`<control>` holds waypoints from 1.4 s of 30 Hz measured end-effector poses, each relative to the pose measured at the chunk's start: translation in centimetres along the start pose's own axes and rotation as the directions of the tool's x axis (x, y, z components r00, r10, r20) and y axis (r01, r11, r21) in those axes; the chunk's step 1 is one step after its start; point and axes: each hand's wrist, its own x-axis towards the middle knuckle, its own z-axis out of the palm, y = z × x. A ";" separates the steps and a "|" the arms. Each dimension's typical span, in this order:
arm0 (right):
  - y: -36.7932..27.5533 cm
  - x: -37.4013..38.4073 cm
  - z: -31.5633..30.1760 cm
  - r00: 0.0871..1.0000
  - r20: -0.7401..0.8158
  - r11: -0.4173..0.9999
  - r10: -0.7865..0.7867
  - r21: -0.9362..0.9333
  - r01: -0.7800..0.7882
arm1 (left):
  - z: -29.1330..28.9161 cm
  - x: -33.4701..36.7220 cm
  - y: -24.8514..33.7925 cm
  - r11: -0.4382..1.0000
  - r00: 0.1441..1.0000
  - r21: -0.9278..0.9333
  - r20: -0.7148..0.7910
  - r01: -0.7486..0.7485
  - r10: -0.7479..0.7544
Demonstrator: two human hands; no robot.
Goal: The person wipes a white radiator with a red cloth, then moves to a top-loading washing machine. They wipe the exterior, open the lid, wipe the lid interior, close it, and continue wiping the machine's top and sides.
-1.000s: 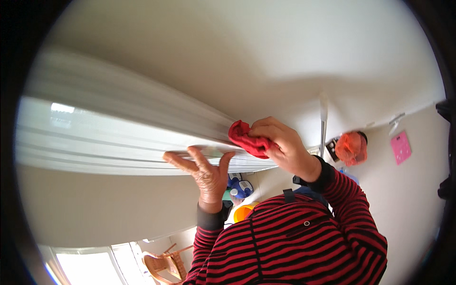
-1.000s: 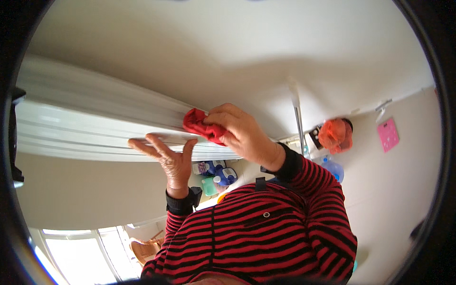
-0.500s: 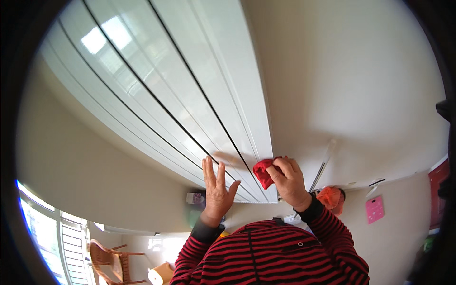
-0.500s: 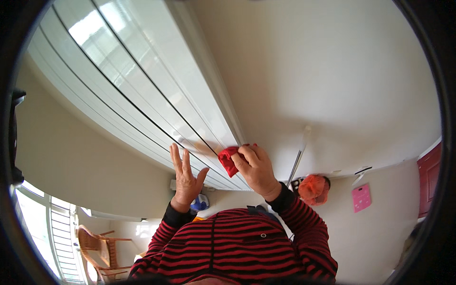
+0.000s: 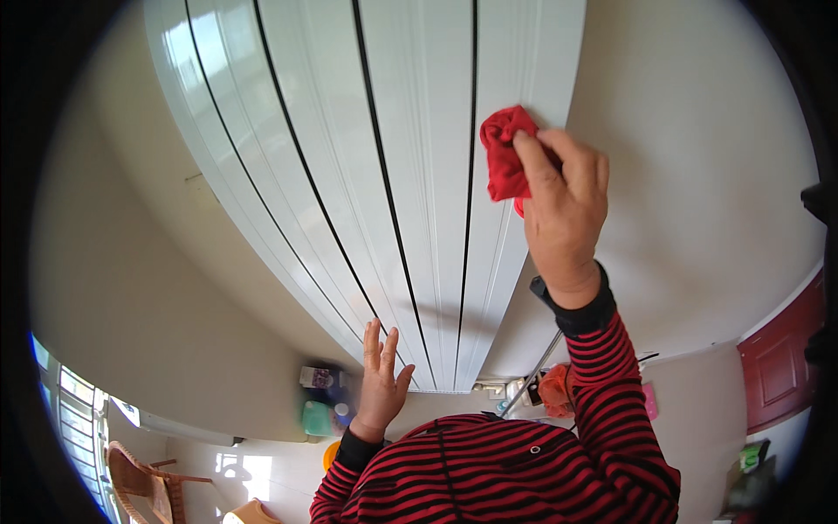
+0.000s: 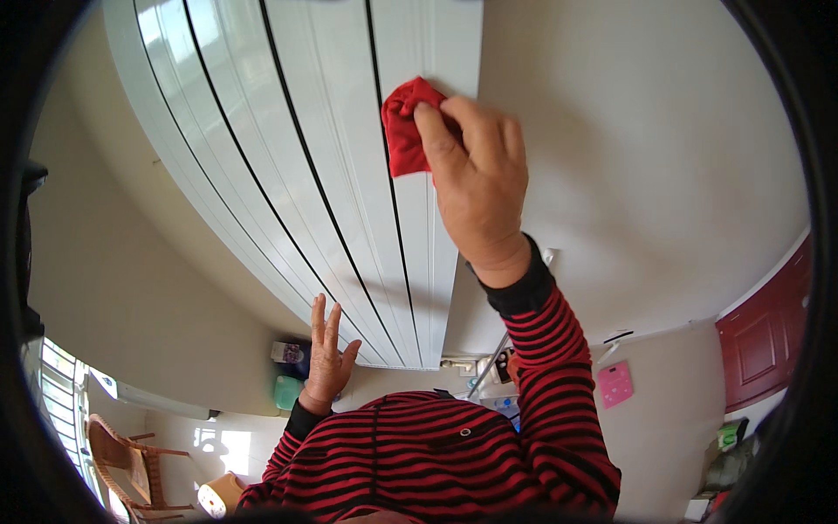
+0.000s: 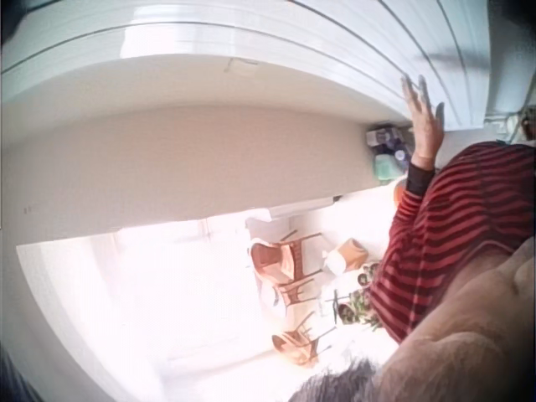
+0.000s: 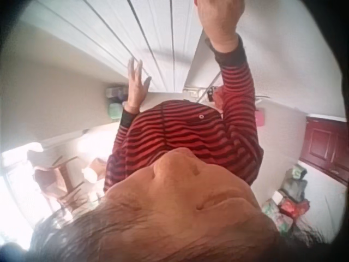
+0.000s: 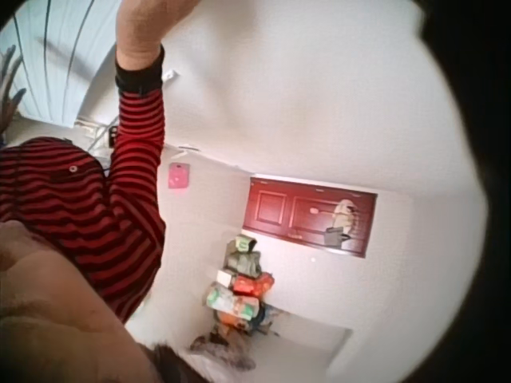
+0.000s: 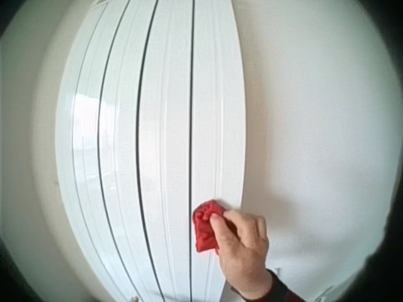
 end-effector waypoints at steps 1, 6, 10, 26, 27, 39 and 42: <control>-0.7 -1.0 0.4 0.998 0.061 1.000 -0.001 -0.018 0.002 | -0.1 -0.3 -0.2 1.000 1.000 -0.006 0.002 0.017 -0.017; -5.6 -11.5 1.4 0.904 0.367 0.972 -0.217 0.166 0.166 | -1.3 -2.7 -1.6 0.988 0.987 0.020 0.046 0.151 -0.152; -9.1 -16.3 1.7 0.822 0.471 0.925 -0.319 0.345 0.161 | -2.9 -4.7 -2.8 0.979 0.982 0.076 -0.006 0.189 -0.189; -11.6 -7.3 7.1 0.971 0.216 0.984 -0.100 0.169 0.063 | -2.4 -7.0 -4.0 0.963 0.967 0.087 0.015 0.253 -0.256; -12.4 -9.2 6.9 0.947 0.290 0.982 -0.139 0.166 0.093 | -2.5 -7.1 -4.0 0.961 0.965 0.094 0.009 0.258 -0.260; -10.2 -0.6 6.5 0.984 0.177 0.970 -0.028 0.243 -0.016 | -3.4 -8.8 -4.2 0.954 0.955 0.048 0.022 0.296 -0.297; -9.5 3.5 7.6 0.997 -0.039 0.995 -0.068 0.074 0.071 | -3.2 -8.9 -4.1 0.951 0.951 0.057 0.047 0.303 -0.306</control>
